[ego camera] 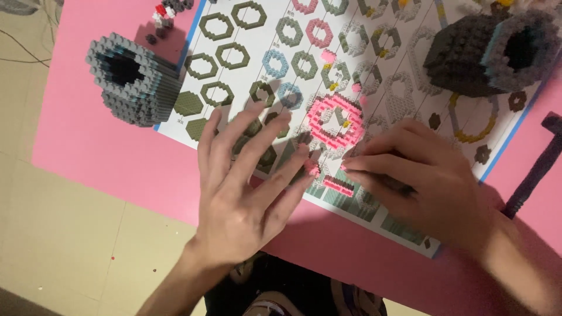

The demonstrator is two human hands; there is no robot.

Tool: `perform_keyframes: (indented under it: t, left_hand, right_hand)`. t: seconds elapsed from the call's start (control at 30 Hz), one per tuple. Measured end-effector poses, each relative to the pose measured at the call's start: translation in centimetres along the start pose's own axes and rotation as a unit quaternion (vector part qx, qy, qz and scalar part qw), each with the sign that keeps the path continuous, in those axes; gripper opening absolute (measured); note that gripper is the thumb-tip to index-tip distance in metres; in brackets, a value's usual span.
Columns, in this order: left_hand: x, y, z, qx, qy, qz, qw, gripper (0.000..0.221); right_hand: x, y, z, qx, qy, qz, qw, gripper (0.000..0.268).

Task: Assembling a structure using small plastic microblocks on a pink desk while following instructions.

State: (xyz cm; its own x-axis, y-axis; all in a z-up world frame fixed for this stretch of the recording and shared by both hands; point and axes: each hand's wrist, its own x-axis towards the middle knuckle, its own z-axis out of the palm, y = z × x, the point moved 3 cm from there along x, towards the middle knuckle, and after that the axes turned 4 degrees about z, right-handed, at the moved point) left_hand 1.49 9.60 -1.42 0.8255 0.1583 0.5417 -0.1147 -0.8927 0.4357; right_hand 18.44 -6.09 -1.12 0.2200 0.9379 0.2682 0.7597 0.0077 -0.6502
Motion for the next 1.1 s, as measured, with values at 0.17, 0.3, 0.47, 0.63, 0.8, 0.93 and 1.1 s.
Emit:
perform_keyframes:
  t: [0.17, 0.3, 0.47, 0.63, 0.8, 0.93, 1.1]
  left_hand:
    - [0.1, 0.3, 1.1, 0.034, 0.008, -0.075, 0.997, 0.027]
    - [1.4, 0.8, 0.4, 0.038, 0.019, -0.047, 0.998, 0.012]
    - [1.6, 0.6, 0.4, 0.020, 0.044, -0.054, 0.997, 0.011]
    - [1.7, 1.0, 0.3, 0.033, 0.031, -0.073, 0.996, 0.007]
    - [1.1, 0.5, 0.5, 0.044, 0.025, -0.078, 0.996, 0.011]
    - [0.2, 0.0, 0.8, 0.018, 0.026, -0.079, 0.996, 0.013]
    - [-0.7, -0.4, 1.3, 0.008, 0.006, -0.084, 0.996, 0.019]
  right_hand:
    - [-0.1, 0.2, 0.1, 0.004, 0.027, -0.019, 0.999, 0.013]
    - [0.7, -0.7, -0.7, -0.026, 0.052, -0.061, 0.996, 0.016]
    - [-0.4, -0.5, -0.1, -0.040, 0.035, -0.055, 0.997, 0.009]
    - [-0.4, -1.0, -0.4, -0.053, 0.052, -0.068, 0.995, 0.007]
    - [-0.1, -1.7, -0.5, -0.053, 0.057, -0.092, 0.993, 0.007]
    - [0.1, -2.0, -0.4, -0.022, 0.062, -0.070, 0.995, 0.008]
    - [-0.8, -1.6, 0.3, -0.051, 0.066, -0.069, 0.994, 0.009]
